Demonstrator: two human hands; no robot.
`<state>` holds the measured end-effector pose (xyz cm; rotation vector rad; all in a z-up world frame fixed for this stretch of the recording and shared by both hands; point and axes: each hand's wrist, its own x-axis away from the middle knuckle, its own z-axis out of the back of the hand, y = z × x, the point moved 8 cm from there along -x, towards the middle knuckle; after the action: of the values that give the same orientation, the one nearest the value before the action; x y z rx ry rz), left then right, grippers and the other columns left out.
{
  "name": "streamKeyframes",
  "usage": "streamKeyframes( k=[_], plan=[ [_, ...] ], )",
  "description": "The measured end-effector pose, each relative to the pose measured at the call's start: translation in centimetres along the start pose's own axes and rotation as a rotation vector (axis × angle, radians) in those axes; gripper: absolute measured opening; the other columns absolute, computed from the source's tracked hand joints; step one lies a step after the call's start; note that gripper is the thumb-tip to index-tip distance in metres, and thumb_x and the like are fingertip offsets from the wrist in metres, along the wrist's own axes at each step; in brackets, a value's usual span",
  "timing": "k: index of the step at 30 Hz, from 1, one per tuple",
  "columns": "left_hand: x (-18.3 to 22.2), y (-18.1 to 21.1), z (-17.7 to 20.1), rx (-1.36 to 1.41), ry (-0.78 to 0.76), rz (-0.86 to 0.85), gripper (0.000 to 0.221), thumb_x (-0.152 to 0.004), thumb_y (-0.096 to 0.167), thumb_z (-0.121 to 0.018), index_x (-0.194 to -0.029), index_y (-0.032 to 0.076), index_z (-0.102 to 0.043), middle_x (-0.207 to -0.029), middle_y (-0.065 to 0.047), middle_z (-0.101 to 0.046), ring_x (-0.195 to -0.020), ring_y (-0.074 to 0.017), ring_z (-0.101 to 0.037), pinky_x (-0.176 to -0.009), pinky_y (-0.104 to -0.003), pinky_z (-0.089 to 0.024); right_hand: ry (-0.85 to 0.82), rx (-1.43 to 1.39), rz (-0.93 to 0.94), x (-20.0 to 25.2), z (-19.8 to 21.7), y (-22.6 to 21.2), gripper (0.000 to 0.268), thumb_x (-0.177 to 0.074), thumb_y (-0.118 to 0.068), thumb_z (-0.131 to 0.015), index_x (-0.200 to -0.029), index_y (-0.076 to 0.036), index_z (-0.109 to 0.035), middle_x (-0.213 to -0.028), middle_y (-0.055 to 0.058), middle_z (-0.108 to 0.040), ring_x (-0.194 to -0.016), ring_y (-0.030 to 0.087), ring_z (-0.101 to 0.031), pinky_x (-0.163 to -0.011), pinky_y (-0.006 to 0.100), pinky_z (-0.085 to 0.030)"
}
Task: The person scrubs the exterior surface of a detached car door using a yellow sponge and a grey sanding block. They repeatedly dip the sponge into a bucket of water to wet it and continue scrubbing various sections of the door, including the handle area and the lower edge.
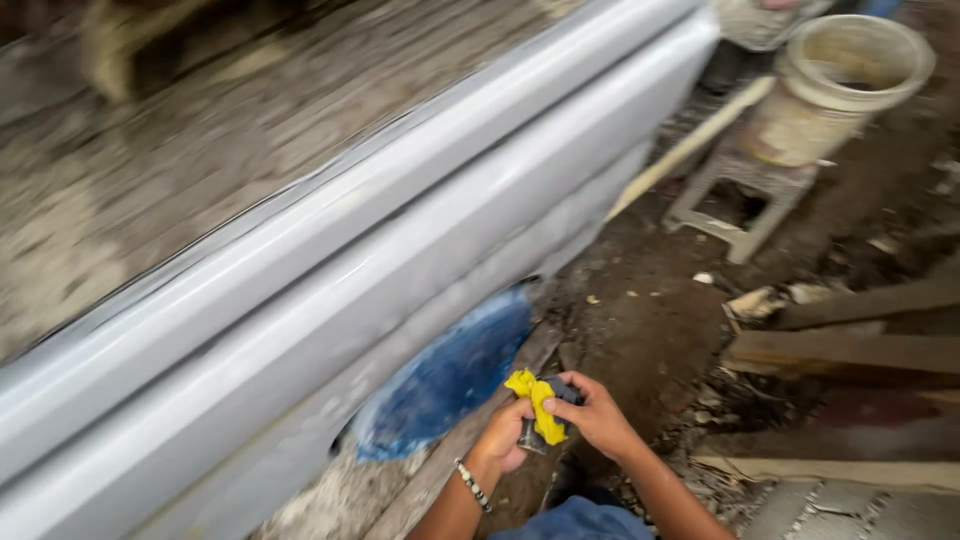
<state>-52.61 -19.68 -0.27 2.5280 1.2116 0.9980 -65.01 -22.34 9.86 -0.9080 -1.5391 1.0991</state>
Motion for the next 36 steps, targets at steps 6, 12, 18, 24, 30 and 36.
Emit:
streamKeyframes(
  k=[6, 12, 18, 24, 30, 36],
  plan=[
    [-6.5, -1.0, -12.2, 0.012, -0.099, 0.114, 0.039, -0.086, 0.007, -0.056, -0.124, -0.001, -0.061, -0.11, -0.013, -0.072, -0.097, -0.0252, -0.07, -0.088, -0.038, -0.058, 0.046, -0.131, 0.06, -0.8, 11.8, -3.5, 0.029, -0.088, -0.014, -0.078, -0.113, -0.002, -0.069, -0.098, 0.0, -0.072, -0.089, 0.008, -0.063, -0.083, 0.027, -0.053],
    [-11.3, -1.0, -18.4, -0.099, 0.021, 0.084, 0.042, -0.09, 0.027, -0.068, -0.128, 0.009, -0.06, -0.112, -0.007, -0.071, -0.1, -0.02, -0.068, -0.085, -0.037, -0.055, 0.162, -0.203, 0.036, -1.2, 19.7, -3.8, 0.031, -0.091, -0.016, -0.071, -0.119, -0.004, -0.069, -0.102, 0.0, -0.073, -0.091, 0.006, -0.064, -0.085, 0.025, -0.052],
    [-17.5, -0.1, -20.0, -0.534, 0.034, 0.039, 0.044, -0.088, 0.022, -0.075, -0.126, 0.004, -0.063, -0.11, -0.006, -0.071, -0.099, -0.0161, -0.067, -0.084, -0.032, -0.053, 0.157, -0.143, 0.063, -2.8, 24.4, -3.9, 0.025, -0.088, -0.011, -0.074, -0.111, -0.004, -0.066, -0.097, -0.004, -0.068, -0.087, 0.005, -0.061, -0.078, 0.024, -0.052],
    [-28.5, 0.3, -23.5, -0.672, -0.071, 0.134, 0.047, -0.085, 0.018, -0.079, -0.127, 0.005, -0.061, -0.109, -0.005, -0.07, -0.1, -0.0162, -0.068, -0.087, -0.032, -0.056, 0.32, 0.194, 0.007, -7.4, 36.3, -4.0, 0.019, -0.093, -0.018, -0.077, -0.095, -0.003, -0.066, -0.078, -0.002, -0.057, -0.072, 0.006, -0.049, -0.064, 0.025, -0.044],
    [-37.8, 3.0, -32.5, -0.559, -0.068, 0.379, 0.045, -0.085, 0.014, -0.071, -0.127, 0.007, -0.055, -0.106, -0.014, -0.071, -0.091, -0.0264, -0.073, -0.075, -0.043, -0.064, 0.606, -0.406, 0.046, -11.7, 50.4, -9.4, 0.023, -0.098, -0.029, -0.059, -0.095, -0.006, -0.06, -0.09, 0.004, -0.064, -0.083, 0.014, -0.063, -0.078, 0.035, -0.057],
    [-47.2, 8.3, -43.3, -0.459, -0.34, 0.241, 0.046, -0.09, 0.013, -0.071, -0.131, 0.003, -0.052, -0.111, -0.012, -0.07, -0.09, -0.0196, -0.069, -0.074, -0.036, -0.059, 0.869, -0.734, 0.164, -18.3, 62.0, -13.4, 0.026, -0.1, -0.032, -0.056, -0.104, -0.007, -0.061, -0.1, 0.008, -0.065, -0.098, 0.022, -0.063, -0.086, 0.042, -0.056]
  ],
)
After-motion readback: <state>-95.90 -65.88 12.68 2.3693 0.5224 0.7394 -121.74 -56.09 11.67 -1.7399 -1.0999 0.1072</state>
